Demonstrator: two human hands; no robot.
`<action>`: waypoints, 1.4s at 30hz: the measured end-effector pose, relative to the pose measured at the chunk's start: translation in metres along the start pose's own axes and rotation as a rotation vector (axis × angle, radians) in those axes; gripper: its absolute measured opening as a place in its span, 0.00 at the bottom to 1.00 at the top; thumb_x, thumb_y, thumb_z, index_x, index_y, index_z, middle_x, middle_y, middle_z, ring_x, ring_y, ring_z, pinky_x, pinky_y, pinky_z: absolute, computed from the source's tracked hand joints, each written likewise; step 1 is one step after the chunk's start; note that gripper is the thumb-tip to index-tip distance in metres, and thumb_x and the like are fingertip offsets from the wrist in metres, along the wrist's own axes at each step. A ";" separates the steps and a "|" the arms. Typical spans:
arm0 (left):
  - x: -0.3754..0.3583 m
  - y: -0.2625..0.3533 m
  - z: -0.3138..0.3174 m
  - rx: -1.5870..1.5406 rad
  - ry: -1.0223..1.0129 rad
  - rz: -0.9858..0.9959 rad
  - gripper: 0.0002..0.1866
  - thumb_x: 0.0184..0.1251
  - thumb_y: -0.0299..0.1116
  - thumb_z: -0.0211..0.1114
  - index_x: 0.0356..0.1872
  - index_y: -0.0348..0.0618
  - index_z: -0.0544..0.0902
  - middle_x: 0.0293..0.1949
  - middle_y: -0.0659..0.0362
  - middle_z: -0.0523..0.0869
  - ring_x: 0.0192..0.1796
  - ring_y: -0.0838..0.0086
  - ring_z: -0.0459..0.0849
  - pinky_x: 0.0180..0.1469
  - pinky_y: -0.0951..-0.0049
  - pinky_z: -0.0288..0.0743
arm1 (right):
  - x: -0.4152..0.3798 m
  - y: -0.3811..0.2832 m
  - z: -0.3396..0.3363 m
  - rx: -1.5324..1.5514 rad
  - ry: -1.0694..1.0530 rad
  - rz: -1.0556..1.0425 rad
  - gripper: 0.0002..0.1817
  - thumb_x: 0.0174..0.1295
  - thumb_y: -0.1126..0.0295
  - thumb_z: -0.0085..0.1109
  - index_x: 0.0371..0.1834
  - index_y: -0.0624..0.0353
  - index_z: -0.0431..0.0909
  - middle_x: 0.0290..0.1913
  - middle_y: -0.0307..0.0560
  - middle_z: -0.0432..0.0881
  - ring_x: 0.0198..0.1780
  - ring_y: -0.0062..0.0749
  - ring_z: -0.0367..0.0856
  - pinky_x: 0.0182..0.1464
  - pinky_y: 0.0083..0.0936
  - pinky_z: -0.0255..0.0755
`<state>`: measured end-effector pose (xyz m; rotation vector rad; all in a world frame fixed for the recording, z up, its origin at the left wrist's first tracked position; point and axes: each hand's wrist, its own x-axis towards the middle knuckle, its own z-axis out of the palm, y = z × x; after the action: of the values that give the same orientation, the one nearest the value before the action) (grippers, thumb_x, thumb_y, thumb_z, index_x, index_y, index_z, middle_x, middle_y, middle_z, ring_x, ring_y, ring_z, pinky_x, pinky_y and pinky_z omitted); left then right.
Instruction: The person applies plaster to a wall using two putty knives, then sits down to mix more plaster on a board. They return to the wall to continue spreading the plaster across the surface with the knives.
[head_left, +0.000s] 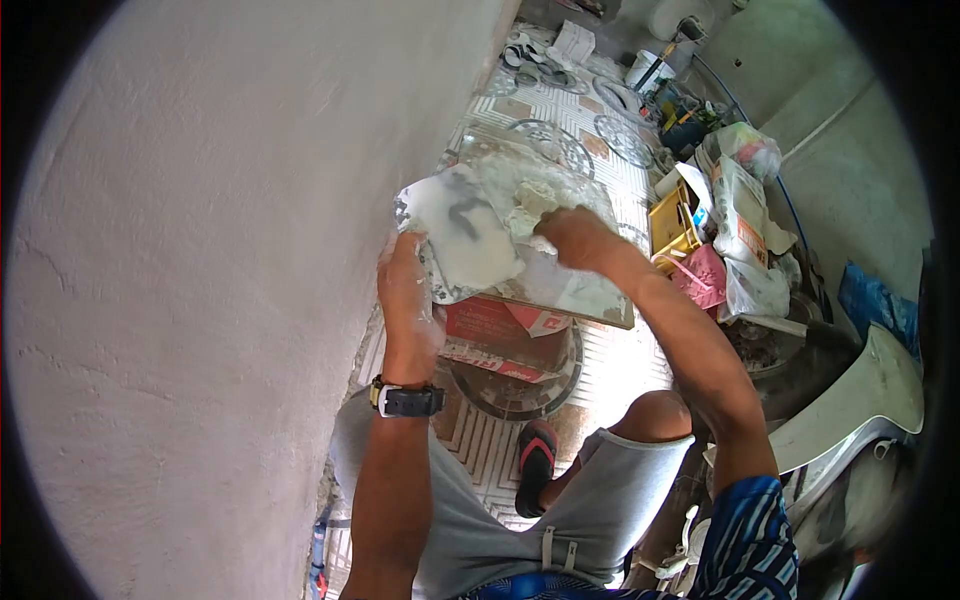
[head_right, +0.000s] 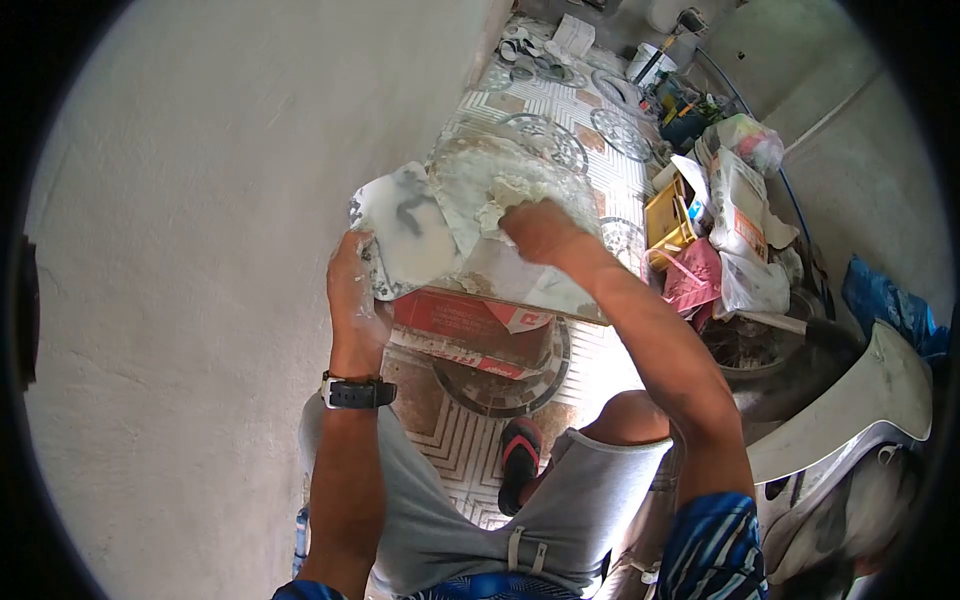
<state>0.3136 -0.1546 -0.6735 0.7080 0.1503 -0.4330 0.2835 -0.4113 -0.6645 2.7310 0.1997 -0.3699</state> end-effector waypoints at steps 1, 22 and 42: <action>0.000 0.000 0.000 -0.004 -0.007 0.000 0.15 0.66 0.35 0.56 0.48 0.38 0.77 0.40 0.59 0.83 0.40 0.73 0.86 0.41 0.72 0.83 | -0.007 0.006 -0.011 0.057 0.023 0.044 0.13 0.55 0.73 0.58 0.44 0.55 0.82 0.46 0.45 0.82 0.51 0.42 0.82 0.52 0.40 0.74; 0.034 -0.063 -0.017 0.136 -0.099 -0.123 0.15 0.71 0.35 0.56 0.53 0.38 0.76 0.44 0.58 0.84 0.42 0.72 0.87 0.40 0.73 0.83 | -0.107 -0.007 -0.014 1.517 0.561 0.442 0.15 0.72 0.68 0.52 0.57 0.64 0.74 0.44 0.34 0.81 0.43 0.15 0.73 0.49 0.16 0.68; -0.003 -0.050 0.008 -0.111 -0.312 -0.327 0.18 0.71 0.31 0.55 0.58 0.32 0.73 0.48 0.53 0.82 0.46 0.69 0.85 0.47 0.70 0.81 | -0.127 -0.056 -0.063 0.350 0.288 -0.268 0.48 0.39 0.83 0.61 0.72 0.52 0.62 0.75 0.48 0.59 0.75 0.44 0.57 0.77 0.39 0.53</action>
<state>0.2897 -0.1925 -0.6965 0.4993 -0.0062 -0.8356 0.1655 -0.3466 -0.5919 3.1037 0.6369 -0.0826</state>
